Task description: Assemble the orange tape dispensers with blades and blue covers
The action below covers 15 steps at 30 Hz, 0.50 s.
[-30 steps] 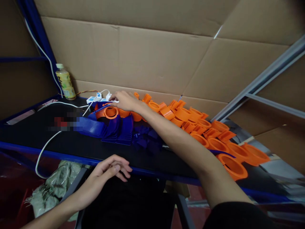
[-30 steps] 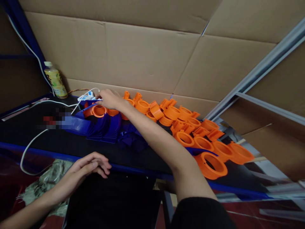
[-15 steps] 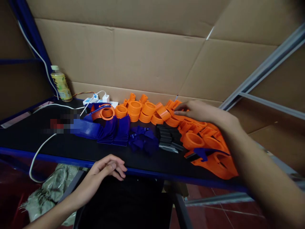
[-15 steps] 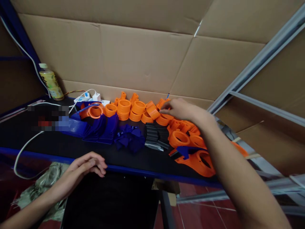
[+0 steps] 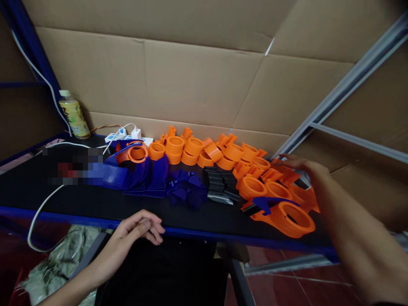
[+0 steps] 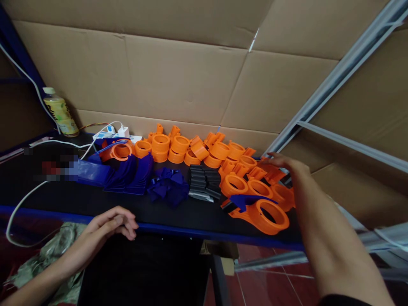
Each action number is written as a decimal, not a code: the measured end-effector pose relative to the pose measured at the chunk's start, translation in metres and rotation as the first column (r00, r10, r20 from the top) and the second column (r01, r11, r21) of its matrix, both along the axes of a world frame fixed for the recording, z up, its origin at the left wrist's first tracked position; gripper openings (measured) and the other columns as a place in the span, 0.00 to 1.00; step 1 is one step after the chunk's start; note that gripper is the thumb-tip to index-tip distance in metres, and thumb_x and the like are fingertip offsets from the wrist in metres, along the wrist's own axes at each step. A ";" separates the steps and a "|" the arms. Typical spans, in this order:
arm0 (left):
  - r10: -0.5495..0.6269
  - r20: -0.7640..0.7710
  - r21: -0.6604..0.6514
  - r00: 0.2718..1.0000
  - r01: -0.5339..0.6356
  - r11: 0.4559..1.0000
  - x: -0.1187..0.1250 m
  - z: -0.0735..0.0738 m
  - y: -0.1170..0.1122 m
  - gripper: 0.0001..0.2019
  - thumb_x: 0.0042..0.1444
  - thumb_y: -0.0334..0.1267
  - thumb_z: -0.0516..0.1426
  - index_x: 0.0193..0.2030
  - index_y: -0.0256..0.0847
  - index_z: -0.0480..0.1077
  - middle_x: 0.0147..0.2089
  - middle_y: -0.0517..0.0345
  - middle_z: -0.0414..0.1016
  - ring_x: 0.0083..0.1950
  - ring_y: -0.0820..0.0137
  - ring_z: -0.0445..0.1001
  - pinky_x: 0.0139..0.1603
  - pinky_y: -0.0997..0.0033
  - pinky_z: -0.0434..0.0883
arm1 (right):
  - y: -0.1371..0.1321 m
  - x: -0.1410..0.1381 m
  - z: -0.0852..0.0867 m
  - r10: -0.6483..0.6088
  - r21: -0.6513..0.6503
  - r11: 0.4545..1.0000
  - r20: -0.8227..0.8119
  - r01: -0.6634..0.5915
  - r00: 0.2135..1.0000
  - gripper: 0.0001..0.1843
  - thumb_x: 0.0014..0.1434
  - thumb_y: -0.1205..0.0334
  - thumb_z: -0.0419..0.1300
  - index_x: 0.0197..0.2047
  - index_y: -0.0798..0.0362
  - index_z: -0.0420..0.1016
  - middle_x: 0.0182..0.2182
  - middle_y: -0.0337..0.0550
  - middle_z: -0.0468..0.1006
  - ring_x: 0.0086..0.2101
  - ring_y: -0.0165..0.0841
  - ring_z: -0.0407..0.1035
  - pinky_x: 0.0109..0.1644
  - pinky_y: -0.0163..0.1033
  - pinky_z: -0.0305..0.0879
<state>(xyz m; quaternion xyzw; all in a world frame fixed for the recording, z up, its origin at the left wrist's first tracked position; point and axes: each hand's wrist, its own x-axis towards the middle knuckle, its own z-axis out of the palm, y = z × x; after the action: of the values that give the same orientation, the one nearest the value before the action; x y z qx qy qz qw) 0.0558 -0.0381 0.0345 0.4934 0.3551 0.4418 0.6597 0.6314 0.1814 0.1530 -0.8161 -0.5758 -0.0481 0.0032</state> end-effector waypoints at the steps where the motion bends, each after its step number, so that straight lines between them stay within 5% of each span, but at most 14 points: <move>1: -0.001 -0.001 -0.001 1.000 0.001 1.000 0.000 0.000 0.000 0.13 0.67 0.44 0.56 0.47 0.39 0.78 0.44 0.47 0.81 0.42 0.61 0.79 0.47 0.61 0.73 | 0.002 0.003 -0.004 -0.034 -0.057 0.998 -0.041 0.032 0.999 0.16 0.67 0.55 0.61 0.55 0.50 0.73 0.55 0.49 0.73 0.49 0.37 0.73 0.51 0.45 0.73; 4: -0.001 -0.009 -0.005 1.000 0.001 1.000 0.001 -0.002 0.000 0.13 0.67 0.43 0.56 0.46 0.39 0.78 0.43 0.48 0.81 0.42 0.61 0.78 0.47 0.61 0.72 | 0.007 0.009 -0.012 -0.074 -0.089 0.994 -0.097 0.066 0.992 0.18 0.67 0.54 0.61 0.56 0.52 0.72 0.55 0.49 0.73 0.49 0.38 0.72 0.51 0.47 0.73; 8: -0.009 -0.018 0.001 1.000 0.009 1.000 0.000 -0.005 0.000 0.13 0.68 0.43 0.55 0.47 0.39 0.77 0.43 0.48 0.81 0.42 0.61 0.78 0.47 0.61 0.72 | 0.009 0.013 -0.009 -0.087 0.031 0.996 -0.067 0.089 0.994 0.19 0.68 0.54 0.60 0.57 0.56 0.71 0.53 0.50 0.74 0.49 0.40 0.73 0.50 0.49 0.73; 12: -0.017 -0.017 0.007 1.000 0.018 1.000 0.000 -0.007 0.000 0.13 0.68 0.43 0.54 0.47 0.39 0.76 0.44 0.48 0.80 0.43 0.60 0.78 0.48 0.60 0.72 | -0.002 0.014 0.013 -0.062 0.260 0.964 0.011 0.057 0.998 0.32 0.60 0.45 0.64 0.54 0.67 0.75 0.46 0.62 0.76 0.43 0.39 0.73 0.42 0.42 0.66; 15: -0.039 -0.008 0.010 0.999 0.039 0.999 0.001 -0.005 -0.001 0.13 0.68 0.42 0.53 0.47 0.39 0.76 0.44 0.48 0.80 0.43 0.61 0.78 0.47 0.60 0.72 | -0.020 0.004 0.037 -0.034 0.486 0.874 0.111 -0.025 0.993 0.38 0.56 0.39 0.63 0.52 0.68 0.76 0.45 0.66 0.76 0.41 0.37 0.72 0.38 0.43 0.62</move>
<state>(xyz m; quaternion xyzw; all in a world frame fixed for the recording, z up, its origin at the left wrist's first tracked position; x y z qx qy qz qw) 0.0565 -0.0388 0.0294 0.5052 0.3457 0.4289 0.6643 0.6351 0.1619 0.1897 -0.7863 -0.5426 -0.2383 0.1748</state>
